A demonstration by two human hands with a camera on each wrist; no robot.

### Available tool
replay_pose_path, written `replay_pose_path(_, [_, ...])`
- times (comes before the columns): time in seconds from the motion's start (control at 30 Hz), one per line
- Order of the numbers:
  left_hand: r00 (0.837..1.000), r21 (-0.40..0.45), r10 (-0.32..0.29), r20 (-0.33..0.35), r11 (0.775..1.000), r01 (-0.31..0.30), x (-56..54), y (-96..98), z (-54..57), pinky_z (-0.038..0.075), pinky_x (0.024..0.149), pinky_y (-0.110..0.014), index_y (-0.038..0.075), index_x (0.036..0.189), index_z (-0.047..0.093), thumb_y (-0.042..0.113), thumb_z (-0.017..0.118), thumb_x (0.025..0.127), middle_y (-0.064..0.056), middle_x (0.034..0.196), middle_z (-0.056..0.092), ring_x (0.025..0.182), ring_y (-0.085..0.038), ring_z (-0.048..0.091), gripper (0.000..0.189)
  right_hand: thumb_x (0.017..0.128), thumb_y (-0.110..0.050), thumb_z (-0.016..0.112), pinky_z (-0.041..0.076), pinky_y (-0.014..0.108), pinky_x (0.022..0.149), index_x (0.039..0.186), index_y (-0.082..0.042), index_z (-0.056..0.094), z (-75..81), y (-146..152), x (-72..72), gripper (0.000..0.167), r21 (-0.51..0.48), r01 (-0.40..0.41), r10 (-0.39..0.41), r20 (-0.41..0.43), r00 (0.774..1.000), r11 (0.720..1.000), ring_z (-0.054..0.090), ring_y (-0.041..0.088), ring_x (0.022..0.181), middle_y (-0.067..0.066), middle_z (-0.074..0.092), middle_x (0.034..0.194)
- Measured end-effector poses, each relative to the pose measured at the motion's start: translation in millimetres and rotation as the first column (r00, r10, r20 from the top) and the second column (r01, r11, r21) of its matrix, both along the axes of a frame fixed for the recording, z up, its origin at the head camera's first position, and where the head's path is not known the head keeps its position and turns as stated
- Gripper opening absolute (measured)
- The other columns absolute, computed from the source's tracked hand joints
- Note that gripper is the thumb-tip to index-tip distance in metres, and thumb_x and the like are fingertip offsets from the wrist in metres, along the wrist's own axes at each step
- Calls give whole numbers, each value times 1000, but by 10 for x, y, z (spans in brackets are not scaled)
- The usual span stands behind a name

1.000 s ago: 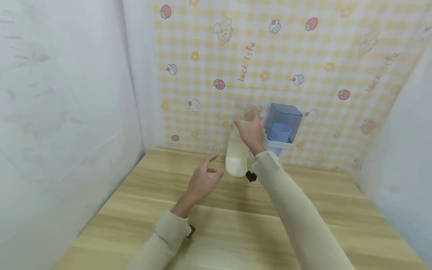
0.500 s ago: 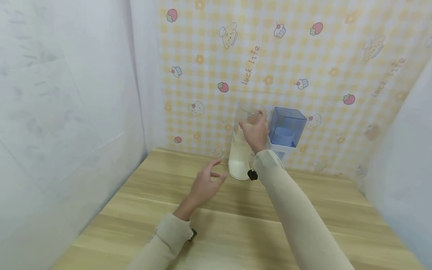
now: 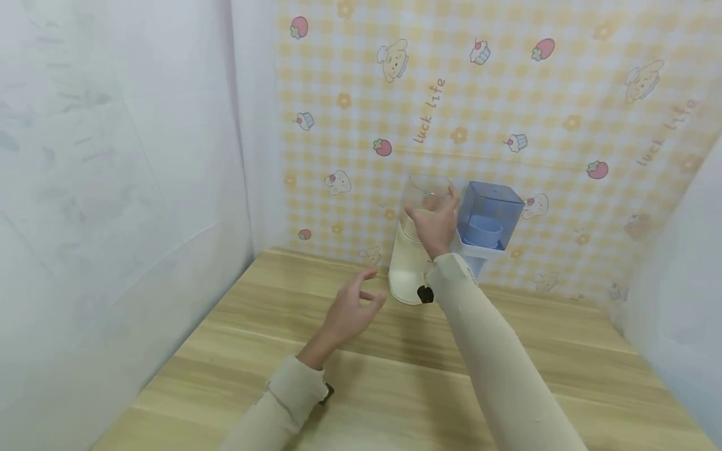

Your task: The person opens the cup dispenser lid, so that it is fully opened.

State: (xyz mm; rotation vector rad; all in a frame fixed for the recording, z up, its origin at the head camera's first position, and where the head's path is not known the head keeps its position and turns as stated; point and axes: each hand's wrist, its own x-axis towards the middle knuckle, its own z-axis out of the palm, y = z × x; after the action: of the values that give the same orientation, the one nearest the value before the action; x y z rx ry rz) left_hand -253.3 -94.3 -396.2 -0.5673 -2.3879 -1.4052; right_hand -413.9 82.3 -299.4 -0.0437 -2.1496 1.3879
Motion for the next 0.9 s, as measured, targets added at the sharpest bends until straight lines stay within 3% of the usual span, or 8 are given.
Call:
replay_pose_path(0.17, [1000, -10, -10, 10, 1000, 10, 25, 28, -14, 58, 71, -27, 6, 146, 41, 29, 62, 97, -13, 145, 48, 101, -25, 67, 58, 71, -45, 88, 40, 54, 100, 154, -30, 18, -58, 51, -8, 109, 50, 18, -18, -16, 1000, 999, 45, 39, 128, 19, 38, 150])
replay_pose_path(0.37, [1000, -47, -28, -10, 999, 27, 49, 9, -15, 58, 71, -27, 2, 144, 42, 28, 62, 98, -18, 143, 49, 99, -27, 68, 57, 72, -48, 85, 41, 56, 100, 154, -32, 16, -143, 114, -19, 108, 95, -15, 18, -30, 999, 995, 45, 39, 130, 16, 36, 153])
replay_pose_path(0.57, [998, -75, -40, -52, 997, 36, 25, -9, 74, 58, 72, -29, 1, 145, 40, 27, 61, 98, -18, 143, 49, 100, -28, 68, 57, 72, -47, 85, 39, 56, 103, 154, -31, 19, -136, 162, -21, 106, 103, -42, 54, -116, 992, 994, 43, 39, 133, 18, 39, 151])
replay_pose_path(0.73, [998, -67, -41, -54, 997, 37, 31, -38, 136, 59, 71, -30, 0, 147, 38, 24, 63, 97, -17, 143, 50, 100, -29, 68, 60, 72, -49, 86, 42, 53, 103, 155, -34, 17, -127, 217, 60, 109, 69, -117, 123, -89, 988, 991, 41, 38, 134, 19, 39, 151])
replay_pose_path(0.9, [999, -70, -42, -35, 997, 39, 26, -65, 131, 59, 77, -37, 2, 147, 38, 28, 61, 98, -17, 144, 49, 106, -33, 65, 60, 72, -48, 86, 48, 51, 93, 155, -35, 15, -147, 317, 173, 109, 63, -170, 175, -81, 981, 983, 52, 38, 120, 19, 41, 149])
